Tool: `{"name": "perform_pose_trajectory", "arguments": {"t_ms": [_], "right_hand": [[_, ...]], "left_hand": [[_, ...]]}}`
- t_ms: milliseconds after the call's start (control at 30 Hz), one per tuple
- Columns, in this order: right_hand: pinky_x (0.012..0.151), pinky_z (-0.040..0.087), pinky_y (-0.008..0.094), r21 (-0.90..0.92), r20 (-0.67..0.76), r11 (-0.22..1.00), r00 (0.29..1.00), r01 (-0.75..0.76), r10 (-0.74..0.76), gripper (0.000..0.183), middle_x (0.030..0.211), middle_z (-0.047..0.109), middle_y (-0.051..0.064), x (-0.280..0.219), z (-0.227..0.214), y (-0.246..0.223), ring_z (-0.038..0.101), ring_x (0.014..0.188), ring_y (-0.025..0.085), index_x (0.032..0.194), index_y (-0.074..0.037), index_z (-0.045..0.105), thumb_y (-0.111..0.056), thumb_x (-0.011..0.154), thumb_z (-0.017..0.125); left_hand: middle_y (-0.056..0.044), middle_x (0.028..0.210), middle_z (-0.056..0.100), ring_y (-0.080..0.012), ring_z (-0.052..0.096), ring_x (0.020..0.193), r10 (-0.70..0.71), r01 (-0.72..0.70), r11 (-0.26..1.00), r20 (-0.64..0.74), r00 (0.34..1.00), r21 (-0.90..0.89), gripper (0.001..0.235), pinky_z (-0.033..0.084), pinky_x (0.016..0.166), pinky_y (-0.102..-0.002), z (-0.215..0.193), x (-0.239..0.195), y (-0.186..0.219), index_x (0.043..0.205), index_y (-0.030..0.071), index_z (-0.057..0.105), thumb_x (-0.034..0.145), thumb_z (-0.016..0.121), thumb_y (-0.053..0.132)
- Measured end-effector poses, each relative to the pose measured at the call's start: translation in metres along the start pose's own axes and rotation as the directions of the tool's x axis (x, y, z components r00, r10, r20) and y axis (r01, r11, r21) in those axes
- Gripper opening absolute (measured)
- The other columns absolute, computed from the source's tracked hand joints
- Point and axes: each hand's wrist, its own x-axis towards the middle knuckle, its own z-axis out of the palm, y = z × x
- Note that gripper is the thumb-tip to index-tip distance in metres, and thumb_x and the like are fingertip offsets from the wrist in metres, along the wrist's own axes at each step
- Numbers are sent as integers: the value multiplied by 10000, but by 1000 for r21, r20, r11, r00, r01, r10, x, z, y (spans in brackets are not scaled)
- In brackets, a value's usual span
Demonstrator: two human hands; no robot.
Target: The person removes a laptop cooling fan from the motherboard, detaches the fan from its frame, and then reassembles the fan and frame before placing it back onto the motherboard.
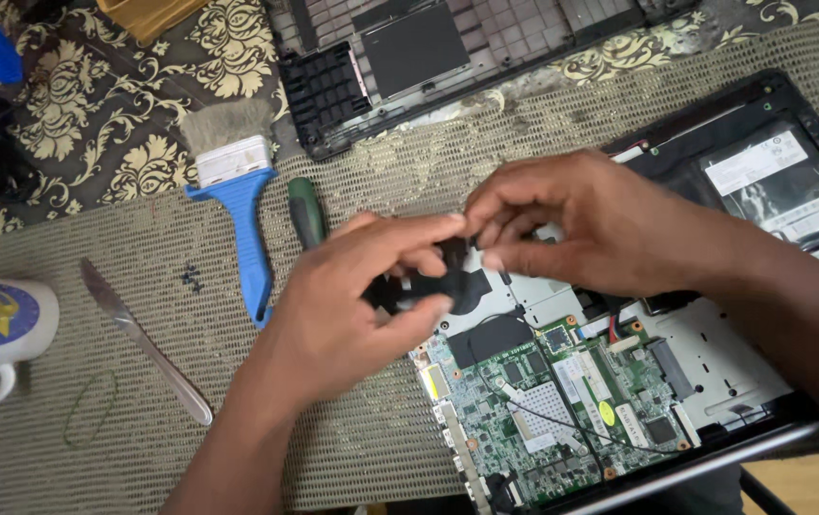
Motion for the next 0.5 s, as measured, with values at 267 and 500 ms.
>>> {"name": "perform_pose_trajectory", "arguments": {"t_ms": [267,500], "right_hand": [[727,500,377,-315,11,949,1000,4,-1,256,969,621,40,-2,15,13,617,869,209,1130,-113,697,-169,885,741],[720,564,293,-341,-207,934,960,109,-188,227,1048,655,89,2,13,15,638,925,188,1079,-60,752,-222,925,719]], "left_hand": [[-30,994,744,-197,673,950,313,-326,945,-246,917,-12,347,557,875,-353,14,6,-17,1197,78,699,863,788,96],[-111,1088,753,-229,711,974,349,-373,928,-372,860,7,304,567,887,-338,7,4,-14,1164,40,705,891,806,127]]}}
